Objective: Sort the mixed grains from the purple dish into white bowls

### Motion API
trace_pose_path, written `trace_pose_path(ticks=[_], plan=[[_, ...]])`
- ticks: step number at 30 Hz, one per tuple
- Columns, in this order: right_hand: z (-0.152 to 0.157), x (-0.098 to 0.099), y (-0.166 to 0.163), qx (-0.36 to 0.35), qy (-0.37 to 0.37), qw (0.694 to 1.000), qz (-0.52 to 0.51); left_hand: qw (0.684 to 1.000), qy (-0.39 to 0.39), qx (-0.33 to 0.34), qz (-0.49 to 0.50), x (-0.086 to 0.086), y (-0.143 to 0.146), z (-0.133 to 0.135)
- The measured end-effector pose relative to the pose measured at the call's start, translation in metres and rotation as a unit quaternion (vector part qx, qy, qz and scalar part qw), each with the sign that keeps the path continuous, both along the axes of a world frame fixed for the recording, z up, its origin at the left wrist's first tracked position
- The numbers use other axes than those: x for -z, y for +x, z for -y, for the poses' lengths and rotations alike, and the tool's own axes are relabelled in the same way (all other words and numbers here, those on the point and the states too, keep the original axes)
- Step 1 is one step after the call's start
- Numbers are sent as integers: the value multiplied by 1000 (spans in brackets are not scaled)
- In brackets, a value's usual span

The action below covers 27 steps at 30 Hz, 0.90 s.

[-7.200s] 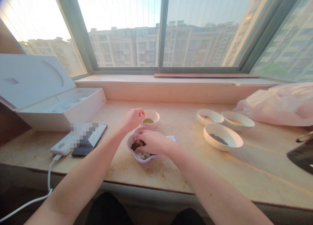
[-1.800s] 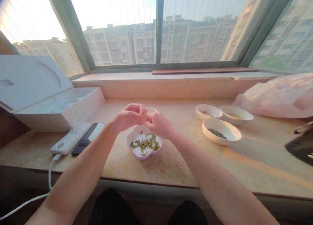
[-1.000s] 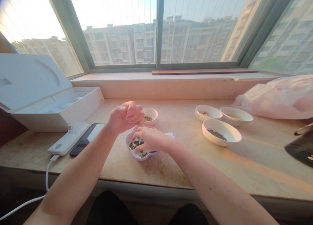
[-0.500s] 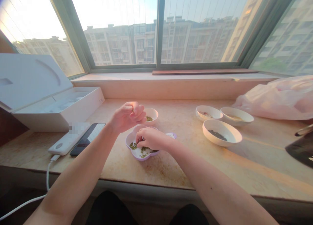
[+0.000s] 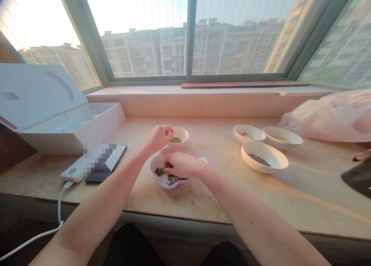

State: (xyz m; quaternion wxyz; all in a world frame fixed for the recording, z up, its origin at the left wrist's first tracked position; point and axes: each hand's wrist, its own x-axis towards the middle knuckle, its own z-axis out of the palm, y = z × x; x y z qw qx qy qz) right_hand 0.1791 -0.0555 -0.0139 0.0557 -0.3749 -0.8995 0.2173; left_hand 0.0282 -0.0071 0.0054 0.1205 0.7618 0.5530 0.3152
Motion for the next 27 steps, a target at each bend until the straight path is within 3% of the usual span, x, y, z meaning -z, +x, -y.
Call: trace_pose_path(ticks=[8,16,19,23,27], plan=[[-1,1,2,4,17,1000,-10,999,-10,-1,-47,8,-6,-9],[-10,1,6,1,-23,987,-159,999,-8,-13,-52,9,-8,-13],[-11,-2,7,17,-130,958,-257,998,-9,-23,-52,5,-10,-12],[-7,-16,9,26,-285,890,-354,998,-11,-7,-58,1,-11,-9],[-1,-29,12,43,-366,832,-415,998,-12,-4,-68,-2,-10,-4]])
